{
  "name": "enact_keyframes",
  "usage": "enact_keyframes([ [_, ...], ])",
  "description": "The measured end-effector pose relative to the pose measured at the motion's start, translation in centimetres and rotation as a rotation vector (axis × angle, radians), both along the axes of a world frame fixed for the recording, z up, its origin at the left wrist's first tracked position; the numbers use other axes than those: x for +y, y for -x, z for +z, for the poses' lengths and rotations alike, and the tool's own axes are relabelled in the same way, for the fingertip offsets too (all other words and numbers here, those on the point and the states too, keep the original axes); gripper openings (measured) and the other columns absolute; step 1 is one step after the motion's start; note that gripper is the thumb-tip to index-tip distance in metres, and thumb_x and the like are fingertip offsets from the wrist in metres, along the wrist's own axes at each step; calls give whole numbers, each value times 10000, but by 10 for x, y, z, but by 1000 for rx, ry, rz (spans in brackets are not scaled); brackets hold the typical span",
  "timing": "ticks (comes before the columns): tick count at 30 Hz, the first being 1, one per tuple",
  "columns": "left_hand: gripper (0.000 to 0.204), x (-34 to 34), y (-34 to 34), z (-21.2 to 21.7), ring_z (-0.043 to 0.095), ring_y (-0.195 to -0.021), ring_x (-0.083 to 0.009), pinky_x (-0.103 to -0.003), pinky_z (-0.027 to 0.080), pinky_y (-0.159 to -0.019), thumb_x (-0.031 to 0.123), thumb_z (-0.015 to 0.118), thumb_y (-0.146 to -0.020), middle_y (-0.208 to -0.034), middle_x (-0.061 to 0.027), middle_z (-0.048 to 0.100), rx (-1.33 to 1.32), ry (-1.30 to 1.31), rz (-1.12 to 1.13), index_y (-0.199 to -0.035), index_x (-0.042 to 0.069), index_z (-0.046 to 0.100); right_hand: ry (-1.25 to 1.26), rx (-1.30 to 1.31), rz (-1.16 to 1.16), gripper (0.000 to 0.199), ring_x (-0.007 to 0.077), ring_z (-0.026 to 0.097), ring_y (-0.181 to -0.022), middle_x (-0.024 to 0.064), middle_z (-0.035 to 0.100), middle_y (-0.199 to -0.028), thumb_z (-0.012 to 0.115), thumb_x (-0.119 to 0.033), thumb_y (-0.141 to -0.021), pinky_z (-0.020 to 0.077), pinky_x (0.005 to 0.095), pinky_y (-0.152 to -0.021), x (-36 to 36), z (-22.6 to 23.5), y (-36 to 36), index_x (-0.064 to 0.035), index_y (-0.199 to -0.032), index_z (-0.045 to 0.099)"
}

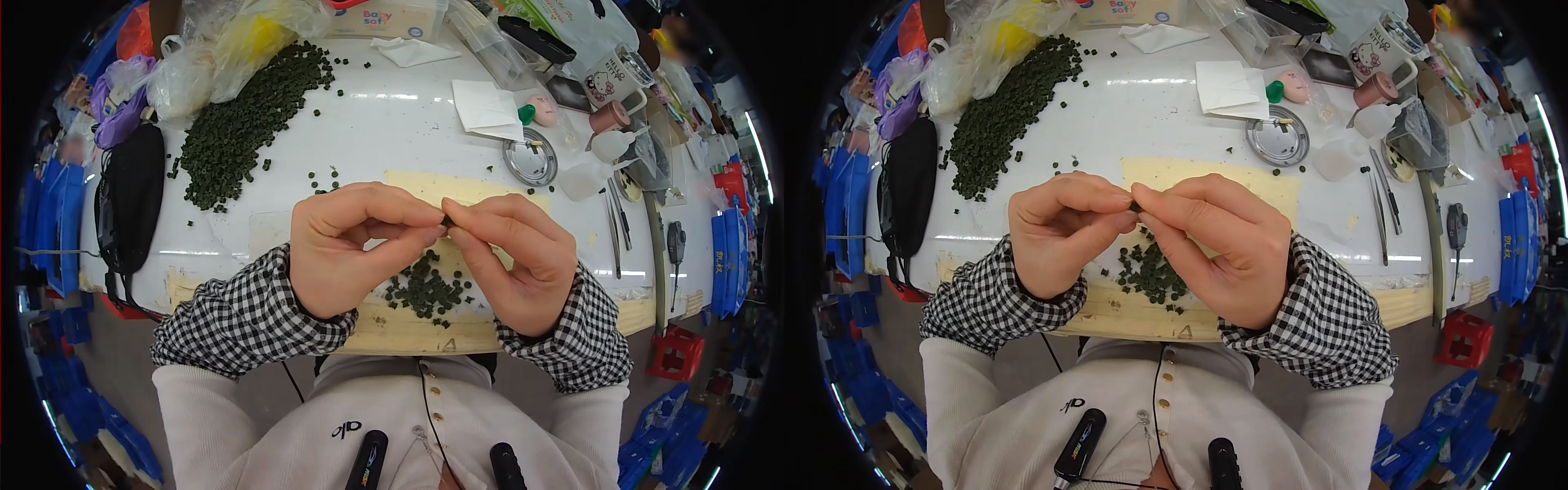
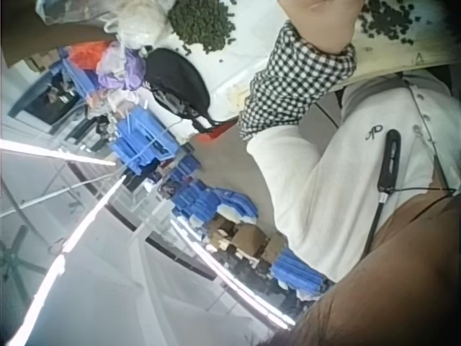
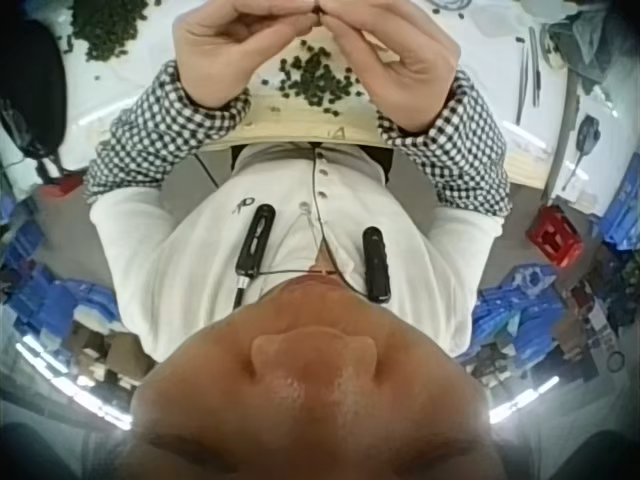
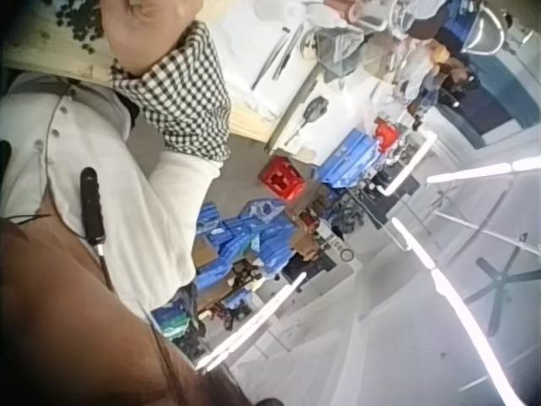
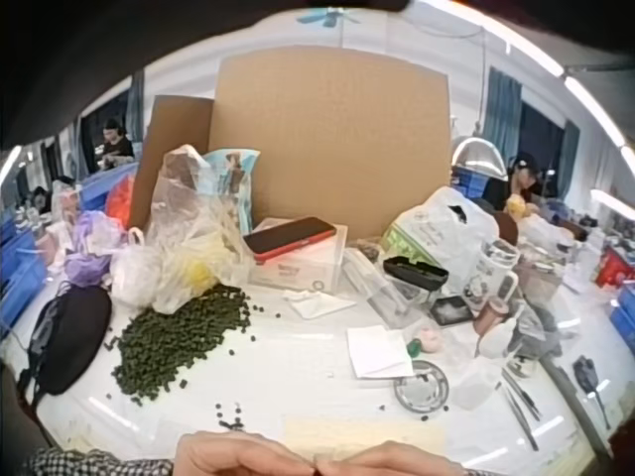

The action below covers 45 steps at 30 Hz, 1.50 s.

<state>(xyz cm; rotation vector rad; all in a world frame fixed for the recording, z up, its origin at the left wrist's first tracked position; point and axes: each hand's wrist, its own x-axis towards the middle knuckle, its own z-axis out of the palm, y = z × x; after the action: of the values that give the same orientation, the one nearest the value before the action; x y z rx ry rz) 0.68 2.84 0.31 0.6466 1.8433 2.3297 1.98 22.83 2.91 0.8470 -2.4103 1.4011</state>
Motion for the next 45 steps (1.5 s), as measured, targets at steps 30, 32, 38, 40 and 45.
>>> enact_keyframes([
  [30,140,-1,5,-5,647,-910,-154,-250,534,-822,-78,621,-870,-974,-127,660,-70,-131,-57,-1008,-76,639,-20,39,-3,303,211,646,-776,121,650,-917,676,45,-820,526,269,-691,-4,-2,-4,17,-1121,652],
  [32,137,-1,5,-5,648,-914,-156,-250,534,-833,-71,627,-869,-968,-127,666,-117,-150,-60,-1006,-80,637,-66,112,7,355,215,636,-776,117,642,-925,690,51,-800,521,276,-677,-4,-4,-3,23,-1151,639],
  [38,156,-1,6,-5,648,-931,-158,-251,534,-846,-78,629,-864,-988,-136,666,-116,-161,-55,-1019,-84,635,-65,126,0,376,223,627,-785,118,639,-929,690,59,-789,515,284,-675,-5,-6,-2,26,-1159,633],
  [40,165,-2,7,-5,647,-938,-161,-256,535,-855,-87,628,-860,-999,-140,664,-93,-156,-57,-1024,-85,635,-58,125,-1,378,226,625,-790,119,638,-933,687,61,-791,514,285,-680,-4,-6,-1,26,-1163,632],
  [45,179,-1,9,-5,646,-957,-167,-266,534,-885,-105,631,-847,-1007,-143,662,-55,-157,-70,-1025,-88,633,-67,101,7,383,228,623,-804,122,632,-950,682,64,-795,511,287,-689,-2,-4,-1,24,-1172,629],
])
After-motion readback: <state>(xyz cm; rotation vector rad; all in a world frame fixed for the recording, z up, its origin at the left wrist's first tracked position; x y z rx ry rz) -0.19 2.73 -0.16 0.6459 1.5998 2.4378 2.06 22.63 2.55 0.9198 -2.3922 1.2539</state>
